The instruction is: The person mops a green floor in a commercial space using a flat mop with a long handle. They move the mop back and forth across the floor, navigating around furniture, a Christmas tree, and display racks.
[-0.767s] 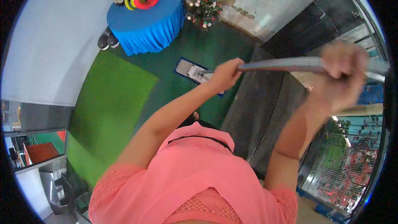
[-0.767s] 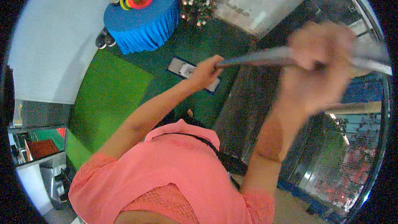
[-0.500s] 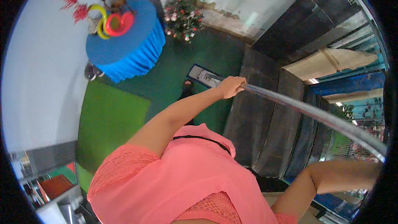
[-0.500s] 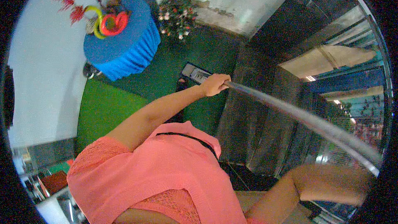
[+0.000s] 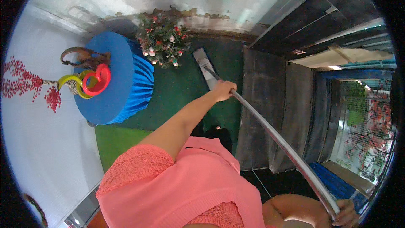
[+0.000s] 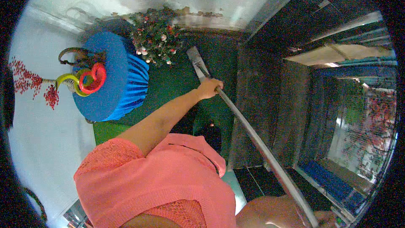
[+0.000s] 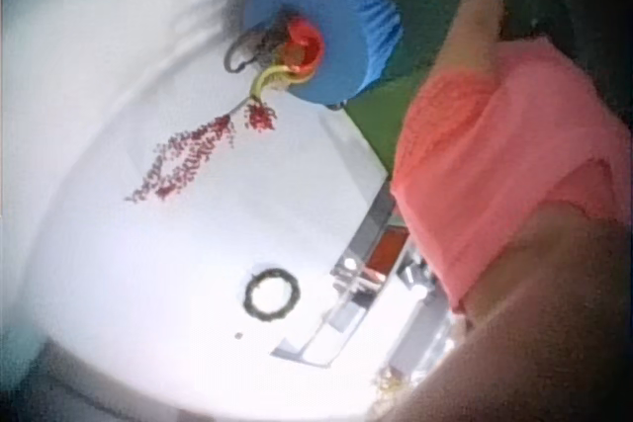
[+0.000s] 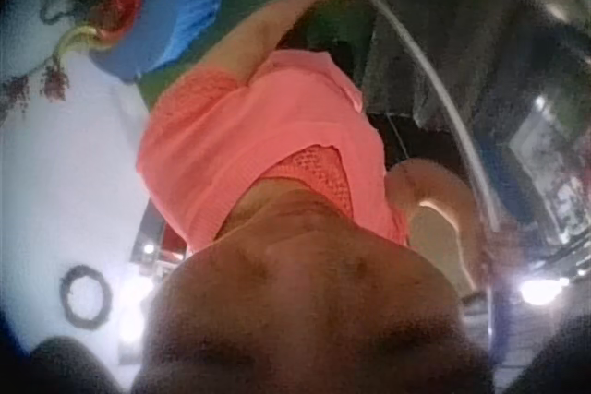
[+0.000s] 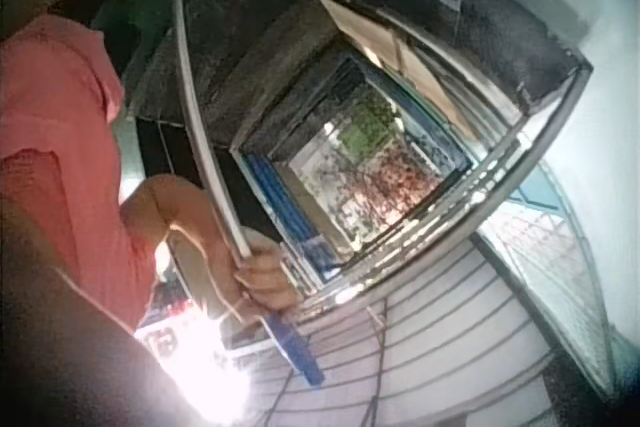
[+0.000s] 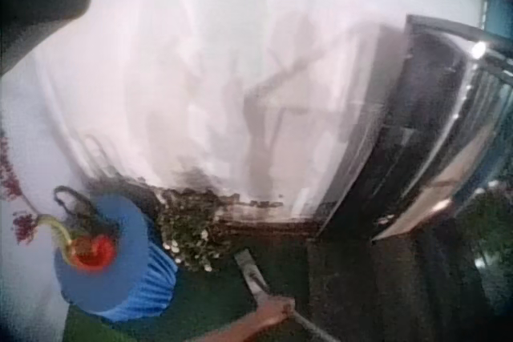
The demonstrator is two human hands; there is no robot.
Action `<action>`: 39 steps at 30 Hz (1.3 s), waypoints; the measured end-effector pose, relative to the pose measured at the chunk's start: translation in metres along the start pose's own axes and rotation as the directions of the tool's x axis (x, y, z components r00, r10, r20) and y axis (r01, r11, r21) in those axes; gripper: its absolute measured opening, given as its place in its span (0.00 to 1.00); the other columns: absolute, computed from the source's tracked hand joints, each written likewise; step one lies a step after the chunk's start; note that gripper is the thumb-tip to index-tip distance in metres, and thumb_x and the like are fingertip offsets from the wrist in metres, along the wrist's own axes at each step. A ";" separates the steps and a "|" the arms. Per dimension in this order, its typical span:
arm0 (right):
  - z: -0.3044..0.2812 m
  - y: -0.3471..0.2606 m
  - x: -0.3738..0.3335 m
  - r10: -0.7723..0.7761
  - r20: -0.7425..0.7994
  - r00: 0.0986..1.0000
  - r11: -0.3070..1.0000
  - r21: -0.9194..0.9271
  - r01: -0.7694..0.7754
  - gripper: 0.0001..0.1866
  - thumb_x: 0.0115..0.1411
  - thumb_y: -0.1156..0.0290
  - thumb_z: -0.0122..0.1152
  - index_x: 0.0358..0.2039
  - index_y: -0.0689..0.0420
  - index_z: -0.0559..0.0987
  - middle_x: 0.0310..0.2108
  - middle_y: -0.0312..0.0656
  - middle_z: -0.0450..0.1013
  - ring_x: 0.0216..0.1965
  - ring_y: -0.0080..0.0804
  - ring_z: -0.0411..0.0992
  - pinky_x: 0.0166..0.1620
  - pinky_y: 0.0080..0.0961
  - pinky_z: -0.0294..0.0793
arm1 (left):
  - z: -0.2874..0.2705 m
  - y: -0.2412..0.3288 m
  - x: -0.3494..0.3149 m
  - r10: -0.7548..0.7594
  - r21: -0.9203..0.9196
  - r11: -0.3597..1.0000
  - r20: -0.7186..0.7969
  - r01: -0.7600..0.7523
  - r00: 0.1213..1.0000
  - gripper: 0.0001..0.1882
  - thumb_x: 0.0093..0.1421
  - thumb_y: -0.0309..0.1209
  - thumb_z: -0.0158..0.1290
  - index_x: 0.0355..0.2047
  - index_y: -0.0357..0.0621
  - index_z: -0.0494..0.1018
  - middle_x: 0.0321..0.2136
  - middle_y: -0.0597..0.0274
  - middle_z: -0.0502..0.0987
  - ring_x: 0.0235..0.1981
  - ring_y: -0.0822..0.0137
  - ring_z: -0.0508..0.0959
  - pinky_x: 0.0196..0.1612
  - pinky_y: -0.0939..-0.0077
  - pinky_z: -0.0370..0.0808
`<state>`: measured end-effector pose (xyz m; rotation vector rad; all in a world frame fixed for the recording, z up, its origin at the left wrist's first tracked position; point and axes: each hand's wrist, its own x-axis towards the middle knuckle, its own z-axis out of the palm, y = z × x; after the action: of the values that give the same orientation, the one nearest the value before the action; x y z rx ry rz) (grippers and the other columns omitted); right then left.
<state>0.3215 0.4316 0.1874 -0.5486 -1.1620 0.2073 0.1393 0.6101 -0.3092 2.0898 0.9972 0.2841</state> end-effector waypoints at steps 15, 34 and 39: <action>-0.022 0.074 -0.081 0.524 -0.093 0.847 0.842 -0.095 -0.531 0.20 0.52 0.52 0.57 0.17 0.49 0.59 0.12 0.29 0.55 0.14 0.18 0.55 0.26 0.21 0.55 | 0.017 0.002 0.035 -0.188 -0.028 0.982 -0.201 0.186 0.961 0.11 0.48 0.28 0.53 0.33 0.49 0.68 0.35 0.57 0.70 0.48 0.47 0.65 0.44 0.57 0.69; -0.087 -0.014 -0.154 0.111 -0.730 0.674 0.740 -0.392 -0.546 0.15 0.57 0.64 0.47 0.17 0.48 0.57 0.16 0.31 0.51 0.21 0.21 0.55 0.37 0.27 0.58 | 0.114 0.103 0.125 0.012 0.391 0.902 0.401 -0.183 0.916 0.13 0.47 0.30 0.52 0.36 0.49 0.74 0.43 0.59 0.72 0.53 0.58 0.65 0.50 0.65 0.65; -0.076 -0.006 -0.178 0.220 -0.692 0.688 0.698 -0.381 -0.606 0.14 0.57 0.64 0.48 0.17 0.49 0.58 0.18 0.31 0.51 0.24 0.24 0.56 0.46 0.33 0.59 | 0.109 0.086 0.136 -0.008 0.499 0.834 0.438 -0.236 0.899 0.13 0.48 0.32 0.53 0.36 0.48 0.74 0.42 0.61 0.72 0.54 0.59 0.63 0.49 0.65 0.66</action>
<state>0.3193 0.3268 0.0247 -1.3606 -0.4061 0.0587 0.3317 0.6167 -0.3355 2.5735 0.7291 -0.4452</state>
